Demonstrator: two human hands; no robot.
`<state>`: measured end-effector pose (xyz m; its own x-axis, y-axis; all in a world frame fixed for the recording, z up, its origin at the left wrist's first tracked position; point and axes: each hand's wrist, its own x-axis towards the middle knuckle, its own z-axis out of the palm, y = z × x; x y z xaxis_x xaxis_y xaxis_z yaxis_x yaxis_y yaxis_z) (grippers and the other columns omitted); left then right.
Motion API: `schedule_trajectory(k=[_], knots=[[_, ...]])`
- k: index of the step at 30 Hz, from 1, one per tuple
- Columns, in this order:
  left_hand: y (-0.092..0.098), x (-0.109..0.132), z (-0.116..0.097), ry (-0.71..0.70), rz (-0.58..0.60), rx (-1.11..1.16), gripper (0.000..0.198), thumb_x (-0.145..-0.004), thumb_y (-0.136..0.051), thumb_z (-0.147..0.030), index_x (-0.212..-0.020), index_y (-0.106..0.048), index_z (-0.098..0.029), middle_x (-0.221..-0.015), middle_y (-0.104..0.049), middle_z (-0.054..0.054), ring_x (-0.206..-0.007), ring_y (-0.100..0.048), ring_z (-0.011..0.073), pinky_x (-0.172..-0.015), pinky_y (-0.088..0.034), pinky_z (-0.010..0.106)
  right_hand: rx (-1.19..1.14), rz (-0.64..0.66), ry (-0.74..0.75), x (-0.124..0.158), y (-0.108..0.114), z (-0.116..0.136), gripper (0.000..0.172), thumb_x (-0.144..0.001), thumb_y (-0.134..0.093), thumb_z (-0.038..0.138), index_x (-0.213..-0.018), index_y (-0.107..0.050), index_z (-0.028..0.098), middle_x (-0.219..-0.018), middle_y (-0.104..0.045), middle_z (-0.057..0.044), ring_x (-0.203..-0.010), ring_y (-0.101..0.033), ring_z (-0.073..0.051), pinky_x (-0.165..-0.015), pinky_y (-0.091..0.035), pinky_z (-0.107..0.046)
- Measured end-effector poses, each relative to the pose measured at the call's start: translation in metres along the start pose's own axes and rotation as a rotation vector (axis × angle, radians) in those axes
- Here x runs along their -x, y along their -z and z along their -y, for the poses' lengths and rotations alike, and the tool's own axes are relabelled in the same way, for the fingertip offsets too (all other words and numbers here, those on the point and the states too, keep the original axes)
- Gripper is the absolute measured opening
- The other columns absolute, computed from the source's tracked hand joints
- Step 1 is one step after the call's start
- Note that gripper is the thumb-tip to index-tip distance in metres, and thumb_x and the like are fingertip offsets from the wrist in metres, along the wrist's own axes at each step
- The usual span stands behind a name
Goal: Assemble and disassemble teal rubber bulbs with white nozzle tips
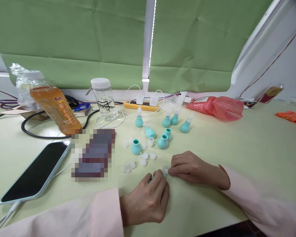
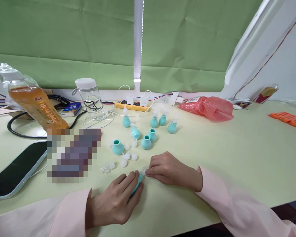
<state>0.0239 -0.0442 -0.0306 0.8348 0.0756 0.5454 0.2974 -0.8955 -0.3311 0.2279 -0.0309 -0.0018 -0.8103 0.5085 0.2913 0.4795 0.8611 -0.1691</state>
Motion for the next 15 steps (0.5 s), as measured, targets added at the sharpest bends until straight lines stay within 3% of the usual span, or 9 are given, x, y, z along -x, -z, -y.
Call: schedule_trajectory(k=[8, 15], knots=[[0.001, -0.002, 0.0, 0.037, -0.041, 0.031, 0.017, -0.076, -0.038, -0.007, -0.07, -0.055, -0.006, -0.071, -0.056, 0.016, -0.075, -0.052, 0.0236, -0.051, -0.042, 0.03, 0.286, 0.107, 0.015, -0.001, 0.004, 0.014, 0.023, -0.086, -0.03, 0.011, -0.082, -0.053, 0.014, -0.067, -0.054, -0.003, -0.065, -0.047, -0.012, -0.051, -0.033, -0.024], [0.002, -0.005, 0.002, 0.11, -0.068, 0.123, 0.02, -0.074, -0.037, -0.005, -0.061, -0.052, -0.01, -0.064, -0.052, 0.01, -0.064, -0.048, 0.0183, -0.047, -0.041, 0.027, 0.29, 0.145, -0.027, -0.002, -0.005, 0.011, 0.023, -0.086, -0.028, 0.011, -0.081, -0.051, 0.012, -0.069, -0.052, -0.005, -0.074, -0.048, -0.016, -0.051, -0.035, -0.025]])
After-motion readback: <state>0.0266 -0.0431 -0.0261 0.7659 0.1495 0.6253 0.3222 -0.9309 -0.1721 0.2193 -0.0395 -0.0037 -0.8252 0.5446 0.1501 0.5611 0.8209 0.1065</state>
